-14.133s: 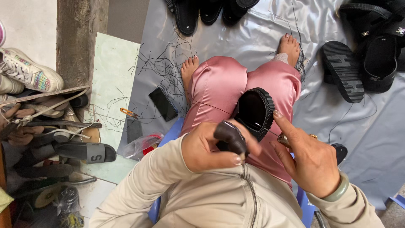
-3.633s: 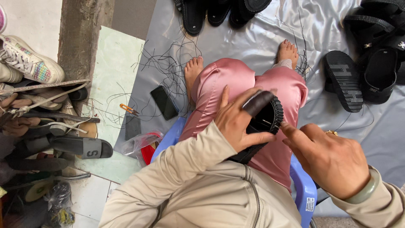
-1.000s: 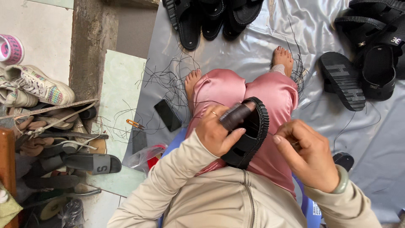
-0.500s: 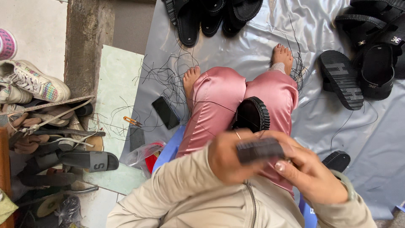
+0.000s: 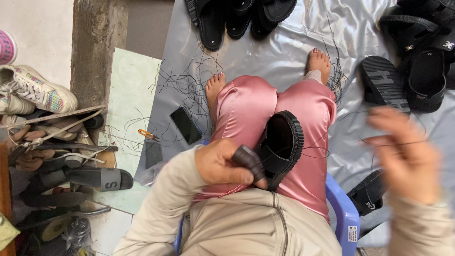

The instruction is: The person sits cross-legged on a low chair and sews a black shoe using a needle and thread. They repeatedly push the needle through the shoe's sole and pull the thread tight to secure the stitching.

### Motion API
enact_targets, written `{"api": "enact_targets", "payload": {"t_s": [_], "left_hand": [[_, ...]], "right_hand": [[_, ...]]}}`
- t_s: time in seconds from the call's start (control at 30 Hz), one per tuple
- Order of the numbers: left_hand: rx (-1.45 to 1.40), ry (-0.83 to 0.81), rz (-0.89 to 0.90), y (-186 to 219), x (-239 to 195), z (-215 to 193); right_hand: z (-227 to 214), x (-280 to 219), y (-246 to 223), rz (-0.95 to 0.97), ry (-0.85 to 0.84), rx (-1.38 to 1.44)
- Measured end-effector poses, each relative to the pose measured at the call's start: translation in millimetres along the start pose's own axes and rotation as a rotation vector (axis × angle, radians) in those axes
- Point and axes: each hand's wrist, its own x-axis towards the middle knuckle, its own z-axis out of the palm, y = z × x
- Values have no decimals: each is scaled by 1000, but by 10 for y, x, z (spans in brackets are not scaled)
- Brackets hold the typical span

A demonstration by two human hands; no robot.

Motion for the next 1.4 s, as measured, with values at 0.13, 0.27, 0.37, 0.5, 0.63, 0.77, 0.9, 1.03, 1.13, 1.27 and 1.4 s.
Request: {"api": "enact_targets", "payload": {"t_s": [0.13,0.27,0.37,0.5,0.63,0.77,0.9,1.03,1.13,1.27,1.4], "left_hand": [[5,461,161,-142,367,29],[404,1160,-51,4,698,-316],[-956,1138,147,-428,927,-826],[-915,1283,122,-530,1005,-962],[-476,1243,246,-162,856,-672],[425,605,-138,192,626,38],[1001,586,228,-262,451,367],[-458,795,191,-527,-487,-428],[-679,1215,3,-824,-1187,-869],[1181,1291,-730,-1324,-1366,-777],[1003,1283,-247,-450,-221,-7]], "right_hand": [[410,-36,-414,-38,-351,172],[251,-23,-527,148,-201,452],[355,-283,-154,-17,-194,1586],[359,-238,-612,435,-228,1467],[216,-319,-670,307,-85,1158],[-18,-336,-486,160,13,926],[-95,76,-1030,267,58,218],[-190,107,-771,255,-191,-310],[-165,53,-769,40,-318,-513],[-42,42,-901,-237,-529,-969],[10,93,-968,-301,-528,-1052]]}}
